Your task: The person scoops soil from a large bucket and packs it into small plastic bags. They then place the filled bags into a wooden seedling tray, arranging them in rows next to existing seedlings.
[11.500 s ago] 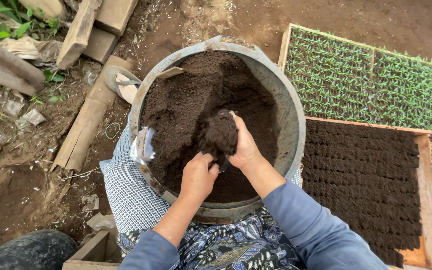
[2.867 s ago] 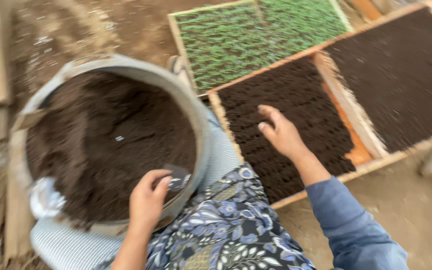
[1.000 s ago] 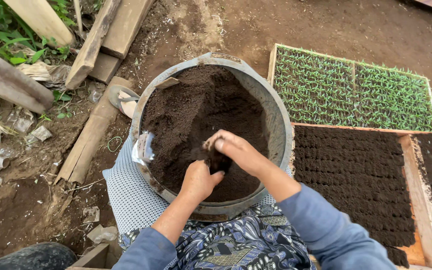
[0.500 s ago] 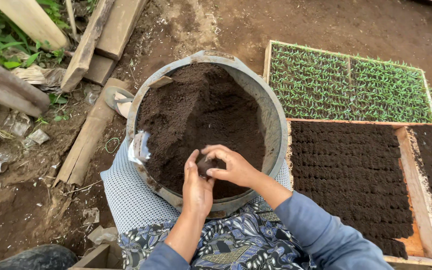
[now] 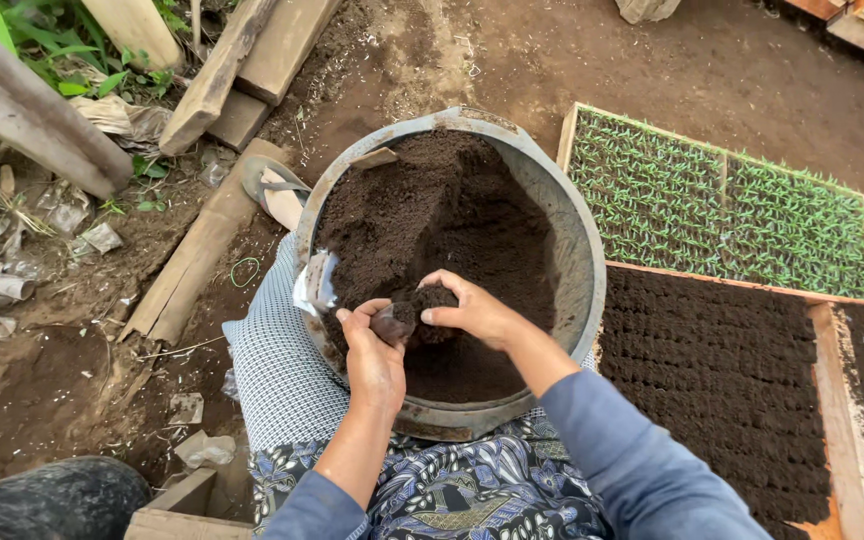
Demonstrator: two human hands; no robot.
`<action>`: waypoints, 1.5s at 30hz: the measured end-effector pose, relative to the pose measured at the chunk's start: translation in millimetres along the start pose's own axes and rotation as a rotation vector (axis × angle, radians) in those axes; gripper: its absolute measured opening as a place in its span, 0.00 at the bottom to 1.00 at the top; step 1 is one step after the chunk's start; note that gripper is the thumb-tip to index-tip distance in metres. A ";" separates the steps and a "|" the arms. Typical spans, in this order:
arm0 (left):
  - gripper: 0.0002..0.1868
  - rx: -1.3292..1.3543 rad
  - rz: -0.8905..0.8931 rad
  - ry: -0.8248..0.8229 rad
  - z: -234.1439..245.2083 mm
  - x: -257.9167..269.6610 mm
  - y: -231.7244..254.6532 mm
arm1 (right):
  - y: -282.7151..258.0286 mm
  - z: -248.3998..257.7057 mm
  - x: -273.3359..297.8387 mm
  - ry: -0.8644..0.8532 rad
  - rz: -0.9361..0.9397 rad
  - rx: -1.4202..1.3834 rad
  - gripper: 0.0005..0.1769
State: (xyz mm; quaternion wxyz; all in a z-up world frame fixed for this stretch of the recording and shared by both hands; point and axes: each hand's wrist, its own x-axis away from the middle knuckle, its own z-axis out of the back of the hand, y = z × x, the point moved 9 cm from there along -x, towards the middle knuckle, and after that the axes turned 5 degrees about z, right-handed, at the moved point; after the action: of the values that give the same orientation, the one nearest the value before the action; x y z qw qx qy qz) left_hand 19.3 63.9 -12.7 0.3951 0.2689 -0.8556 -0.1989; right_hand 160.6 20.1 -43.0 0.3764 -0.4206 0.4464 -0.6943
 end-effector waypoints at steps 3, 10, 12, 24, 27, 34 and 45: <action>0.30 -0.031 0.004 -0.039 -7.4 -4.4 -8.8 | -95.0 3.4 18.1 -0.188 0.085 0.438 0.25; 0.33 0.043 0.045 -0.065 -15.1 -8.2 -27.3 | -132.6 -4.2 37.6 -0.184 0.199 0.739 0.16; 0.34 0.064 0.052 -0.101 -22.4 -2.4 -25.5 | -123.0 3.0 36.3 -0.048 0.285 0.701 0.05; 0.44 0.177 0.070 -0.107 -40.3 -2.3 -51.9 | -100.7 26.0 62.7 -0.077 0.008 0.527 0.28; 0.43 0.197 0.094 -0.143 -69.5 6.8 -62.1 | -70.2 36.3 60.7 0.041 0.044 0.563 0.27; 0.38 -0.192 0.302 -0.286 -89.1 2.1 -119.2 | -6.9 144.8 162.2 0.354 -0.118 0.337 0.24; 0.38 -0.722 0.303 -0.155 -58.5 14.2 -137.2 | 160.5 353.4 541.8 1.103 -0.807 0.638 0.25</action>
State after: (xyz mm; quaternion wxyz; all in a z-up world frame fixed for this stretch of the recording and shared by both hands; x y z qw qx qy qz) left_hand 99.0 -58.9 -44.9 0.4234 -0.0320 -0.7879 -0.4459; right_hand 312.9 -624.8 28.6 -0.0816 -0.0134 0.1588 -0.9838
